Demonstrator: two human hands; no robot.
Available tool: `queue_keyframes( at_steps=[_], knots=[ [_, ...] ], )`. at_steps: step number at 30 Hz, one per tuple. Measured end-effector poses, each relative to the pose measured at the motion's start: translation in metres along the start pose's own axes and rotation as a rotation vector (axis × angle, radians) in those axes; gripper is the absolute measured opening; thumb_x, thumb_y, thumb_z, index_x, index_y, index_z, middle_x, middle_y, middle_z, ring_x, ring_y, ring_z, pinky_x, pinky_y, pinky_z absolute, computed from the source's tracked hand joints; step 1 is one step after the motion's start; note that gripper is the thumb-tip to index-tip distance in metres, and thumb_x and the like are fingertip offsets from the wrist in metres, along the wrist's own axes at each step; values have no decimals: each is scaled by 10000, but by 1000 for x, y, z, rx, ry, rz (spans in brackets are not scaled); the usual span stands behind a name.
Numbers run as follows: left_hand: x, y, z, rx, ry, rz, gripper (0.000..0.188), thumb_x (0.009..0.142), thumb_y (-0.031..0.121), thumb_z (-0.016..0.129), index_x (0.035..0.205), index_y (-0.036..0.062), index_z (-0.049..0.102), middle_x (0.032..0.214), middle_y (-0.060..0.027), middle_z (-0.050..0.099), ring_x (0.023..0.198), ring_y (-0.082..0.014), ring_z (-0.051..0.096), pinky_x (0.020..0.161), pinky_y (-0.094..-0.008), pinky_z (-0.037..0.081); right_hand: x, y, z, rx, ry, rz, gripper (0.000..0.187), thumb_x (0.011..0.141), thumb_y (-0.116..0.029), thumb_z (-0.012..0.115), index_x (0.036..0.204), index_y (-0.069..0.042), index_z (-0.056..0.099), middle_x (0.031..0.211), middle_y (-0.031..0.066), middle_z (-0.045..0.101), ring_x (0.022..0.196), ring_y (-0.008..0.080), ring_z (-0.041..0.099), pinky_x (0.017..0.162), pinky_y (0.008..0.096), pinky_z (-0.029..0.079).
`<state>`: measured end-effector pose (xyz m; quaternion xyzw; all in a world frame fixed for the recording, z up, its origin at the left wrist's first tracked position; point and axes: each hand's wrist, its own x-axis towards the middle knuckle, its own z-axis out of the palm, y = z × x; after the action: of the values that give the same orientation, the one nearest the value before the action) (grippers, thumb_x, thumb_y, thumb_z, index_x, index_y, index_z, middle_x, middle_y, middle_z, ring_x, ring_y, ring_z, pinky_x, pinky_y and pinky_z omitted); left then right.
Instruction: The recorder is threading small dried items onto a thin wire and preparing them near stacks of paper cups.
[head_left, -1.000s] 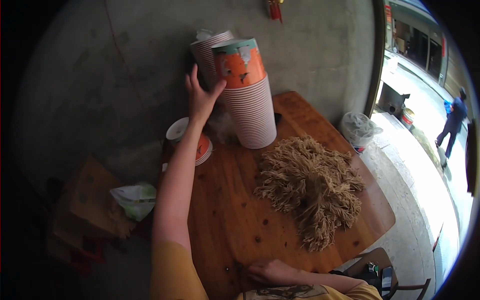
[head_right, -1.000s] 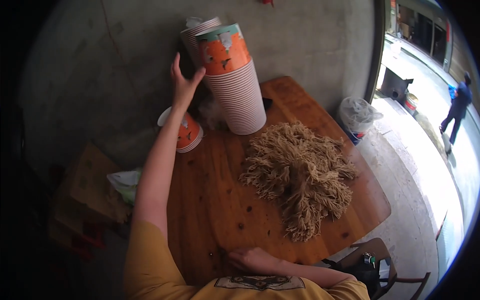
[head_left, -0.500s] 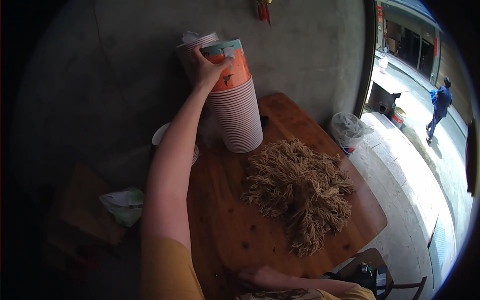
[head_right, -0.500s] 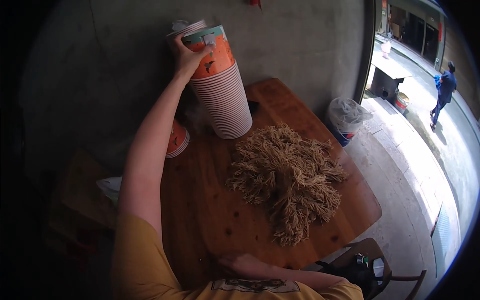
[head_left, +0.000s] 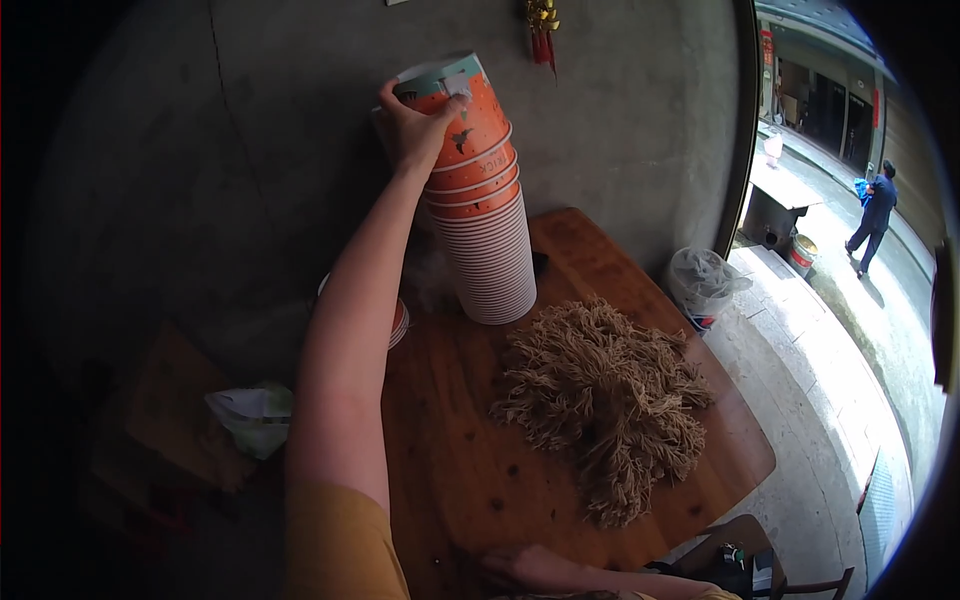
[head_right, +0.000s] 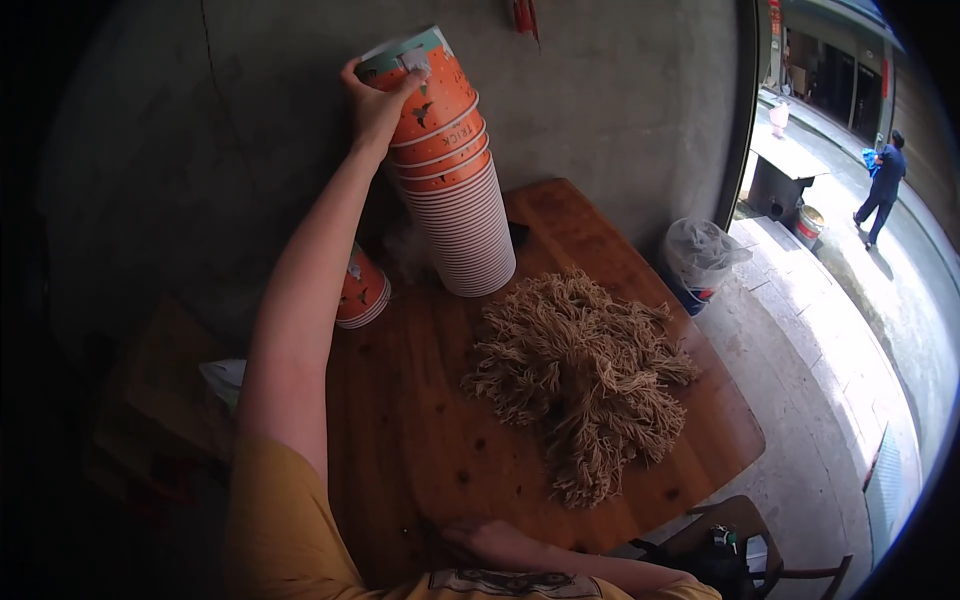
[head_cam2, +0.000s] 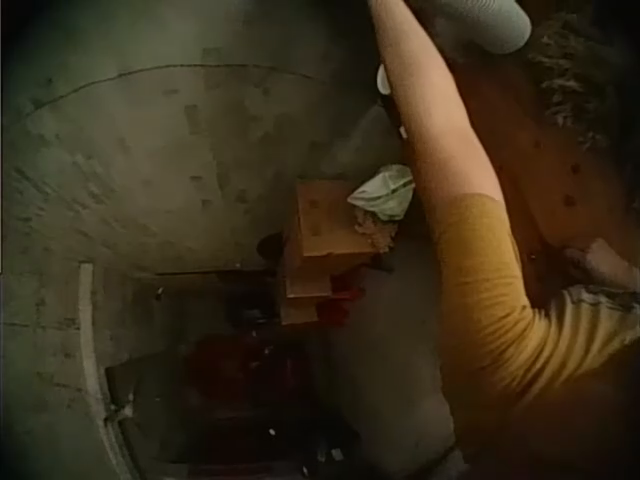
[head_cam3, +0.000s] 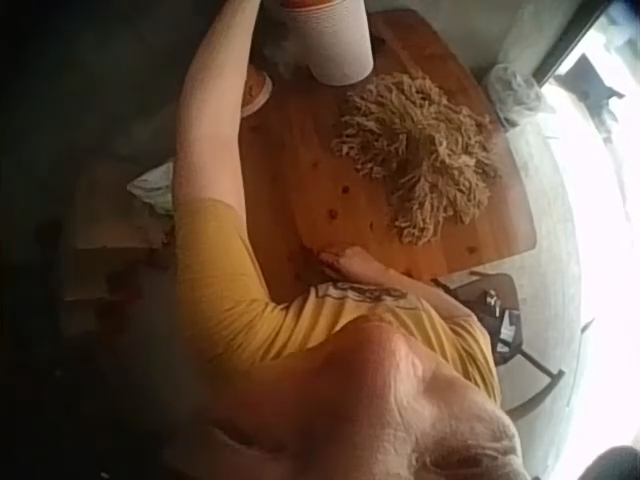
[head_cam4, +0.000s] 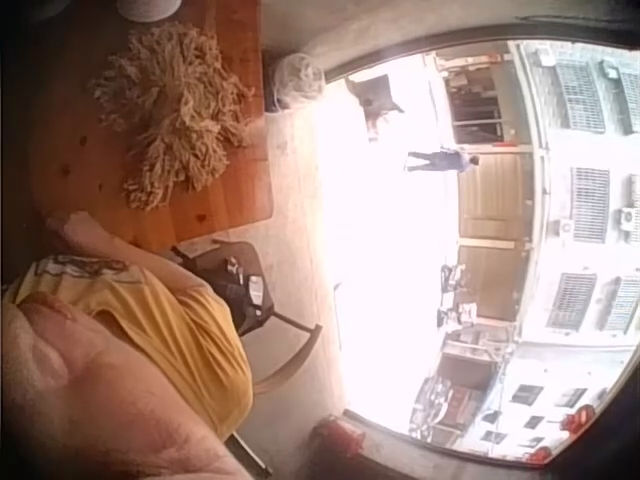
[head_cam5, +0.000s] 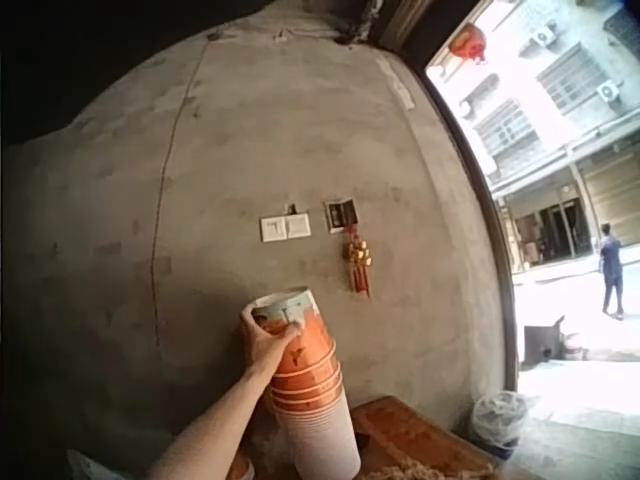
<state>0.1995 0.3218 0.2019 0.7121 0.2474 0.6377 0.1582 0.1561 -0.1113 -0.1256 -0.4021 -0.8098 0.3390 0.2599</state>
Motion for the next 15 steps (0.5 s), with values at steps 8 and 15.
queue_keyframes(
  at_steps=[8, 15],
  knots=[
    [15, 35, -11, -274, 205, 314, 1055, 590, 400, 862, 1310, 38, 181, 1315, -202, 279, 1221, -313, 351, 1043, -418, 307, -4, -3, -1, 19, 80, -24, 293, 872, -215, 543, 1088, -18, 564, 1067, 169, 607, 943, 339, 609, 796, 394, 520],
    [-33, 66, -119, -641, 285, 0, 934, 671, 521, 753, 1328, 90, 247, 1287, -126, 392, 1142, -243, 443, 962, -413, 374, 4, -16, -6, 14, 32, -30, 216, 860, -194, 561, 988, -20, 560, 962, 182, 598, 893, 357, 598, 742, 422, 510]
  ],
)
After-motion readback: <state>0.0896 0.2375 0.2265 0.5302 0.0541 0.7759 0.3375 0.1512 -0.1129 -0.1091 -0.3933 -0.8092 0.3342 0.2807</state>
